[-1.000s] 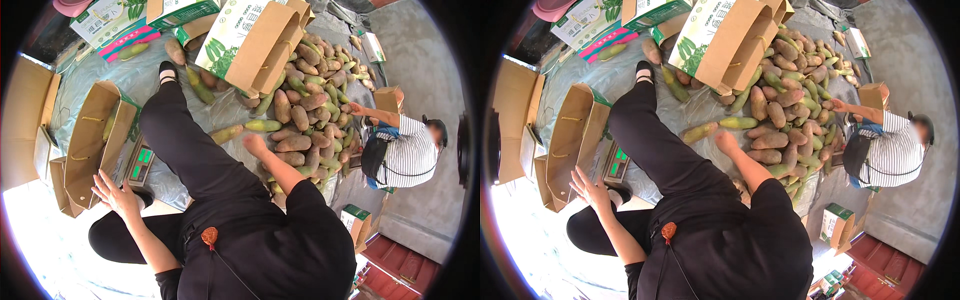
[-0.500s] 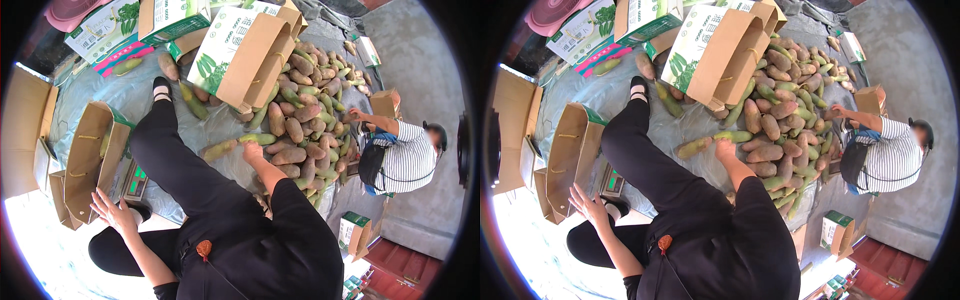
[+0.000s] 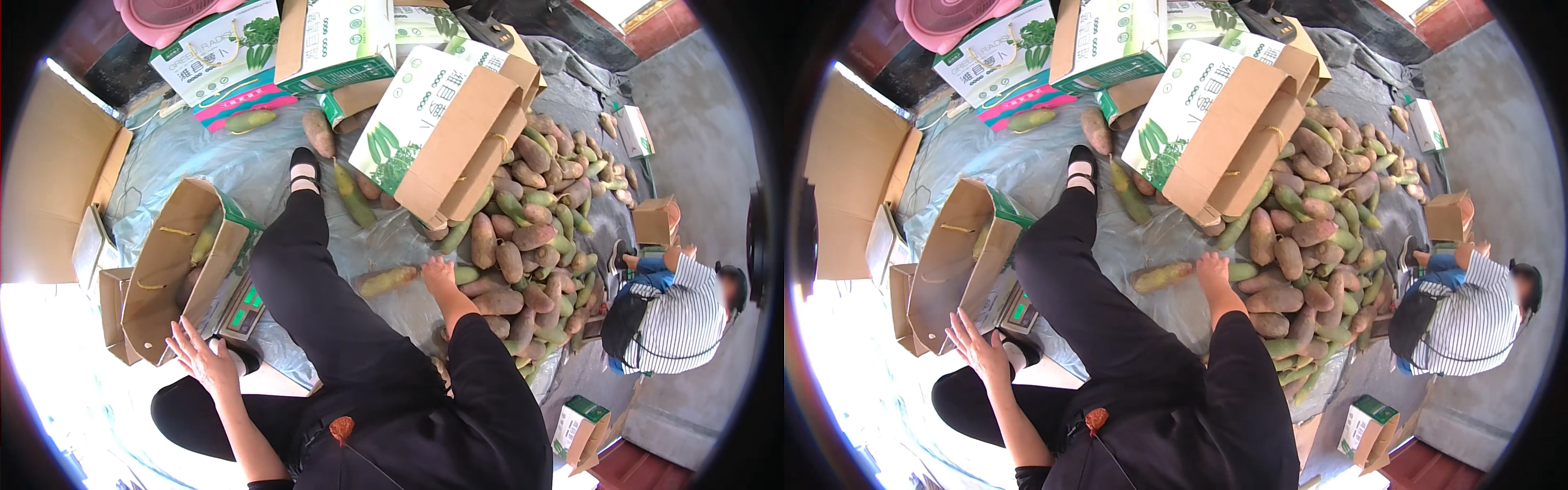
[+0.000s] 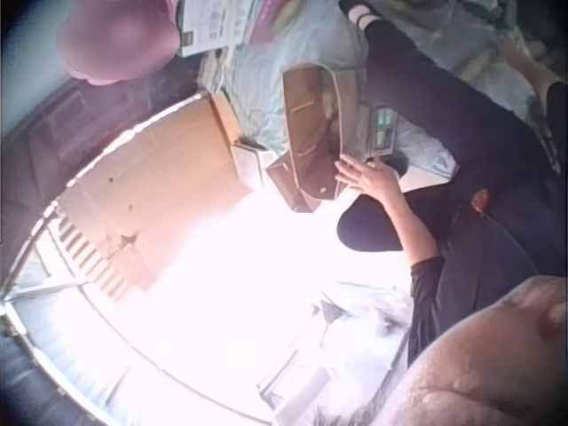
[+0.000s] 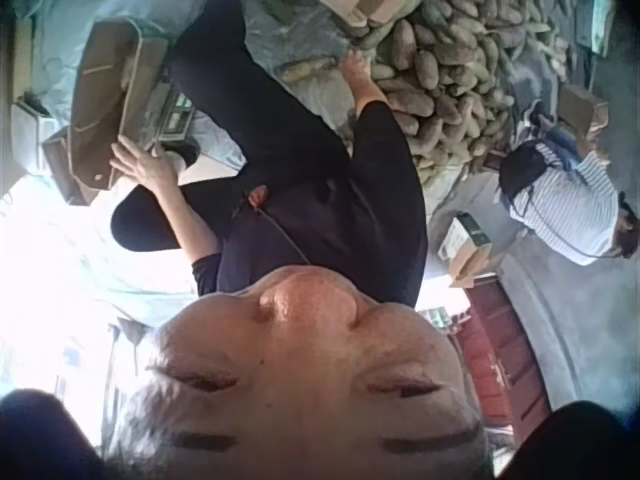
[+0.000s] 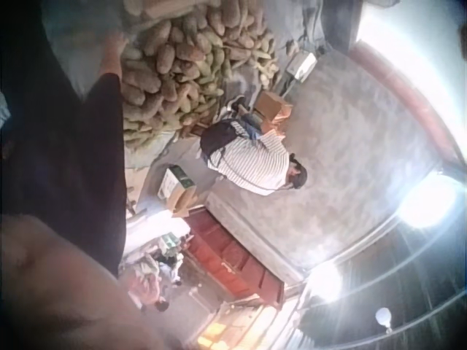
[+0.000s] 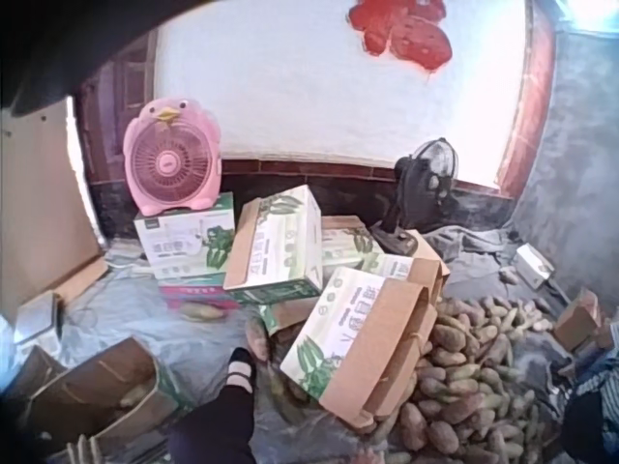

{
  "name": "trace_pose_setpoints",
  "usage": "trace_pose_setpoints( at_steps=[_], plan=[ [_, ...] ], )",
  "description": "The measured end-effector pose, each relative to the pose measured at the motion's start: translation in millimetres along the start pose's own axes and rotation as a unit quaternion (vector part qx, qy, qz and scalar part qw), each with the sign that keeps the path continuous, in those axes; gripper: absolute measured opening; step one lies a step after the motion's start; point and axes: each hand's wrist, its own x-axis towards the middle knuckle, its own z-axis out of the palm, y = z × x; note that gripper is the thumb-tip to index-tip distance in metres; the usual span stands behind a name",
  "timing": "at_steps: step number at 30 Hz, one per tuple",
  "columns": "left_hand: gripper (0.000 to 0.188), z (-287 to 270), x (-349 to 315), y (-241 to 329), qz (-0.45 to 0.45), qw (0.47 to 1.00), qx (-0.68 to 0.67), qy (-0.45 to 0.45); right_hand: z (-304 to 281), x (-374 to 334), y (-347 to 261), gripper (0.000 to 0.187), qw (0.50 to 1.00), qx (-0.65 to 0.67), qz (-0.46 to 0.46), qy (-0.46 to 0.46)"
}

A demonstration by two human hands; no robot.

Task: Sort, weigh, and pack long green vegetables into cardboard boxes.

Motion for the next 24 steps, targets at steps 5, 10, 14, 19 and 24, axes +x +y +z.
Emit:
trace_pose_setpoints(
  at_steps=[5, 10, 14, 19, 24],
  plan=[
    [0.09, -3.5, 2.1, 1.0, -0.007, 1.0, 0.005, -0.007, 29.8, -6.1, -8.0, 0.025, 0.999, -0.016, -0.012, 0.036],
    [0.09, -4.1, 0.7, -0.7, 0.0, 1.0, -0.002, -0.006, 33.2, -9.4, -10.8, 0.022, 0.998, -0.015, -0.035, 0.053],
    [0.09, -6.2, 1.6, 4.2, -0.002, 1.0, 0.003, -0.015, 33.2, -9.3, -1.7, 0.022, 0.995, -0.057, -0.073, 0.026],
    [0.09, -4.3, -0.5, -2.4, -0.003, 1.0, -0.002, -0.004, 13.6, -24.8, 7.5, 0.024, 0.995, -0.057, -0.063, 0.049],
    [0.09, -2.6, 1.0, 2.6, -0.005, 1.0, -0.009, 0.0, 4.7, -47.9, 42.1, 0.033, 0.978, 0.08, 0.036, 0.189]
  ],
)
